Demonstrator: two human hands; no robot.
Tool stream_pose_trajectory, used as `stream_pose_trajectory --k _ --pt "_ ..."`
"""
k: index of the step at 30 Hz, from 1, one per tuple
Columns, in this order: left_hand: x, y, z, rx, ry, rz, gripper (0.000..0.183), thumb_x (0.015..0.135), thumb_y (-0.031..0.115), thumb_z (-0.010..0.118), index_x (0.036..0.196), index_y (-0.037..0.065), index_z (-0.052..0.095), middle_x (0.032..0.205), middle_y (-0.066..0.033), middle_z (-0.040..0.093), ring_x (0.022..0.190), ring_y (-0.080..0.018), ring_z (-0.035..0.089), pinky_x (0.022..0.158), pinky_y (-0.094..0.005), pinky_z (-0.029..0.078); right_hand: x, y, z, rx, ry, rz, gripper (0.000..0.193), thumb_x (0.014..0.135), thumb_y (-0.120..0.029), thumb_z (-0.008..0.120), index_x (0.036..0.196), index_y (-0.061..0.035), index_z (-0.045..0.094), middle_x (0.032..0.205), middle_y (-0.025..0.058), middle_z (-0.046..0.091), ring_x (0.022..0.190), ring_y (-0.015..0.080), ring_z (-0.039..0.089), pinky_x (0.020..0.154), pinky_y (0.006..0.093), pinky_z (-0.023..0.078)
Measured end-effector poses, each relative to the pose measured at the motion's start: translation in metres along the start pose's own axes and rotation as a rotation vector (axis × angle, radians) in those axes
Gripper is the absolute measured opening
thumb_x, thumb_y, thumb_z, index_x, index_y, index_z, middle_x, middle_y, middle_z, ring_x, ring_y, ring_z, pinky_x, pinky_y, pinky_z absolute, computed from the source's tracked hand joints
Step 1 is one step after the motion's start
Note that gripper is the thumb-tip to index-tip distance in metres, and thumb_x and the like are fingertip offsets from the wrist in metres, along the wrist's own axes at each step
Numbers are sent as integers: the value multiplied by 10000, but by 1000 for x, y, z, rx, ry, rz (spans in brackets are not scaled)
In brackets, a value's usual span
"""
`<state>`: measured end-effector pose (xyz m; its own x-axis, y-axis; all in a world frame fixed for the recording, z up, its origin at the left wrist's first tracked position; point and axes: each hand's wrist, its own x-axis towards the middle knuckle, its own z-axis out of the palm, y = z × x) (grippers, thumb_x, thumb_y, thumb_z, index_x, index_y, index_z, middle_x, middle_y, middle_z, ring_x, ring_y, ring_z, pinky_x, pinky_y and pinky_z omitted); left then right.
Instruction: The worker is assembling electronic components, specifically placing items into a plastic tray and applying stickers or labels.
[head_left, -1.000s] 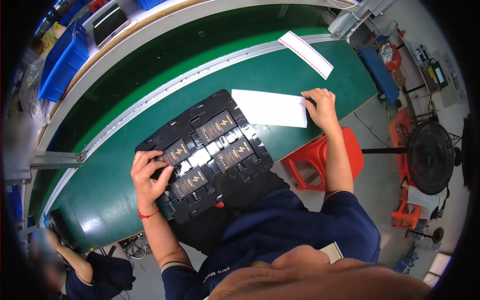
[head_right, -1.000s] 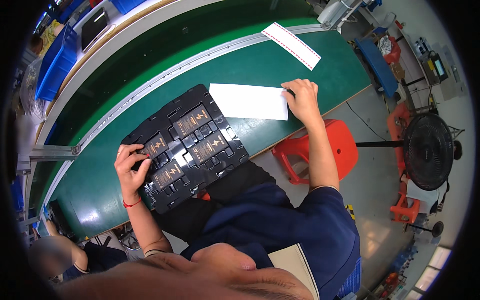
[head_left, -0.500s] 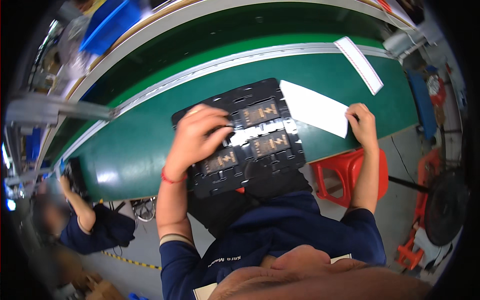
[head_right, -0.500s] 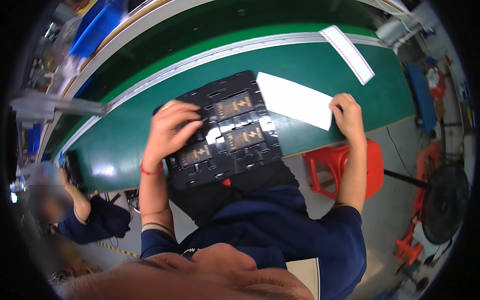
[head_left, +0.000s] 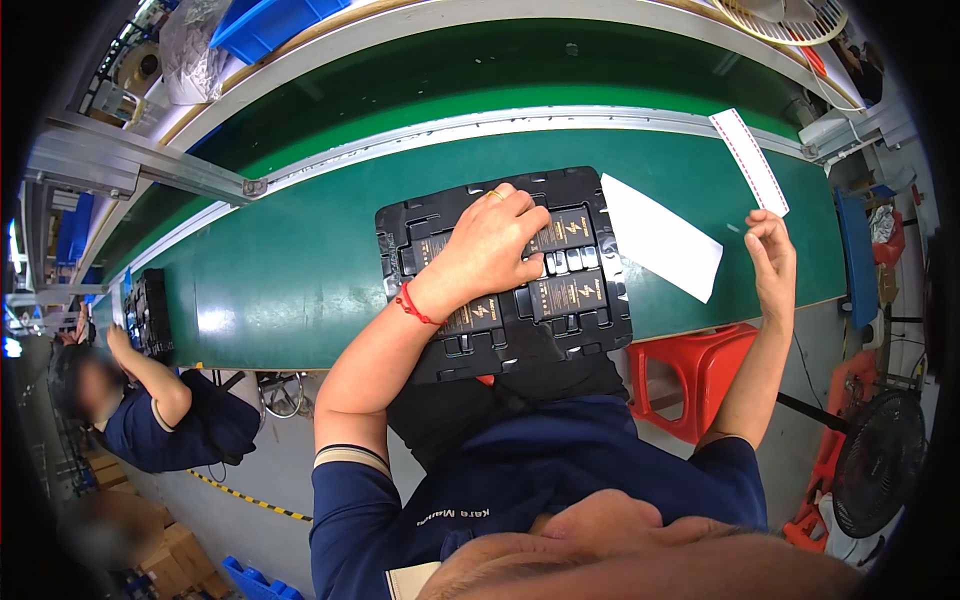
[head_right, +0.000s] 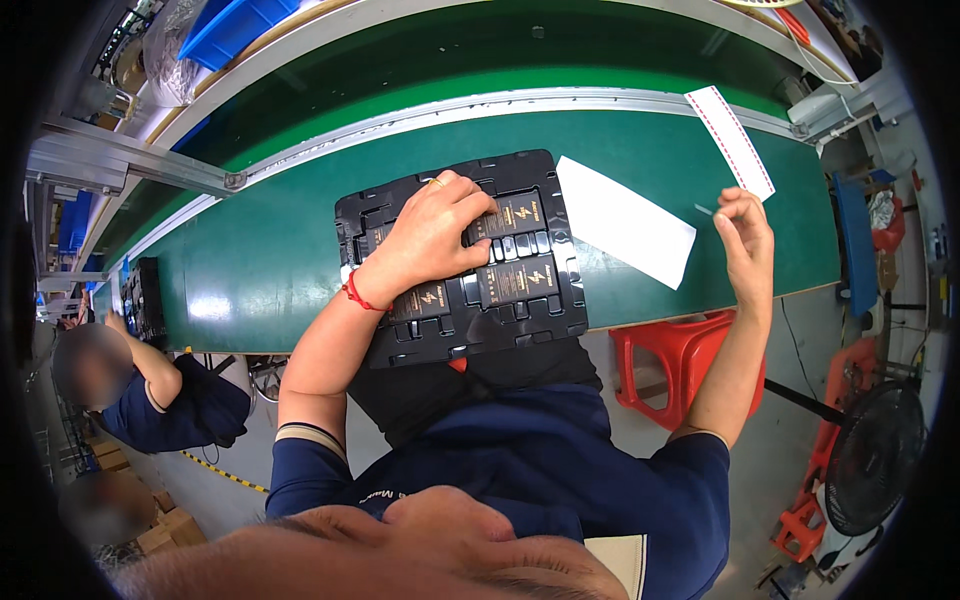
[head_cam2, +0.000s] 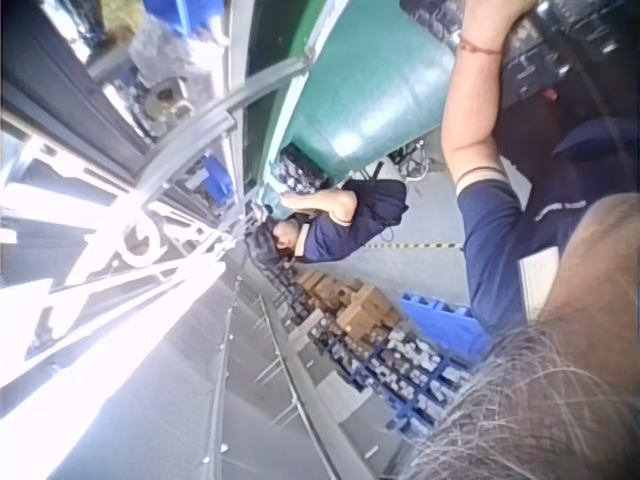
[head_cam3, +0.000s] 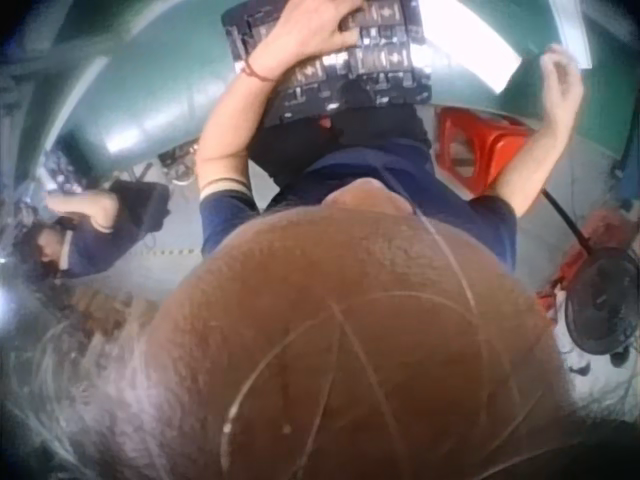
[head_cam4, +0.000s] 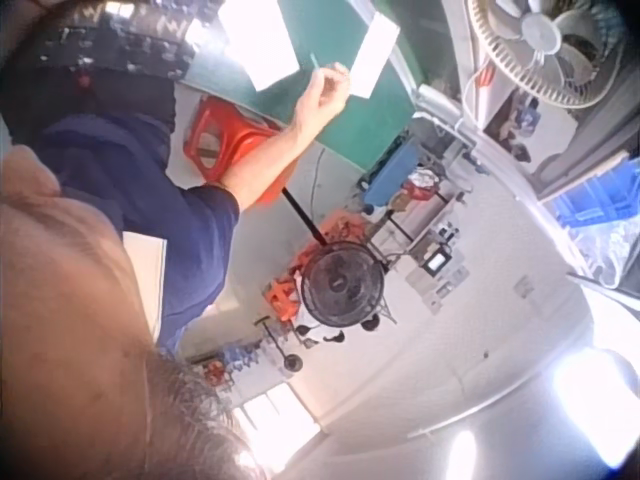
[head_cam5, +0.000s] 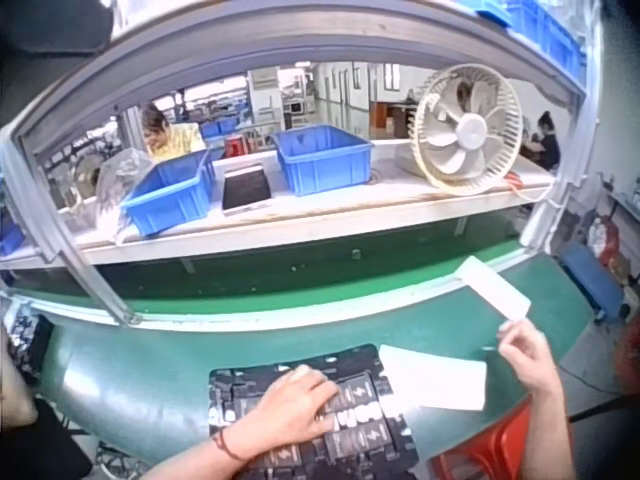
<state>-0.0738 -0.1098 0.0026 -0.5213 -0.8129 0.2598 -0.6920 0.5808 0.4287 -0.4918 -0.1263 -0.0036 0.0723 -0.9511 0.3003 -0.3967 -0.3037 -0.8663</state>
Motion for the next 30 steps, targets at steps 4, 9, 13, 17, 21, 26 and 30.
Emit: stream_pose_trajectory --k 4,9,13,17,21,26,30 --pt "-3 0 0 49 103 57 329 658 151 755 957 55 659 918 -94 650 891 -292 609 794 -414 528 25 -55 58 217 -194 -23 34 910 -11 616 895 -22 587 1059 66 571 910 108 536 801 247 437" --pt "-9 -6 2 -9 321 88 233 672 135 766 860 51 658 864 -90 689 784 -276 659 672 -385 548 61 -93 133 326 -397 67 71 893 -32 667 871 -1 606 823 32 642 763 82 588 697 240 483" --pt "-12 -9 5 -19 349 77 158 715 106 769 819 51 663 835 -87 693 743 -258 665 667 -349 551 76 -103 165 357 -529 139 70 892 -25 667 923 0 610 818 27 654 756 75 602 702 225 489" --pt "-14 -10 5 -75 407 65 108 764 84 759 825 55 675 798 -81 702 679 -246 677 617 -329 547 77 -110 185 385 -614 170 259 878 -6 667 1113 -5 558 816 31 656 762 74 611 686 232 489" --pt "-15 -11 7 -104 448 64 103 775 76 753 854 56 689 805 -87 711 670 -245 690 582 -328 546 76 -110 197 289 -716 166 321 858 2 667 1150 2 532 808 52 654 750 87 613 676 239 485" --pt "-13 -15 10 -113 451 67 99 787 55 739 877 47 696 813 -98 713 682 -249 693 597 -332 559 80 -112 201 184 -801 175 333 873 10 652 1174 -11 511 805 17 615 745 51 559 666 210 441" --pt "-11 -17 9 -122 452 70 100 791 48 736 882 39 696 812 -98 710 690 -257 695 605 -333 567 83 -116 201 166 -820 168 323 876 2 649 1167 -13 509 784 4 598 720 43 526 641 209 416"
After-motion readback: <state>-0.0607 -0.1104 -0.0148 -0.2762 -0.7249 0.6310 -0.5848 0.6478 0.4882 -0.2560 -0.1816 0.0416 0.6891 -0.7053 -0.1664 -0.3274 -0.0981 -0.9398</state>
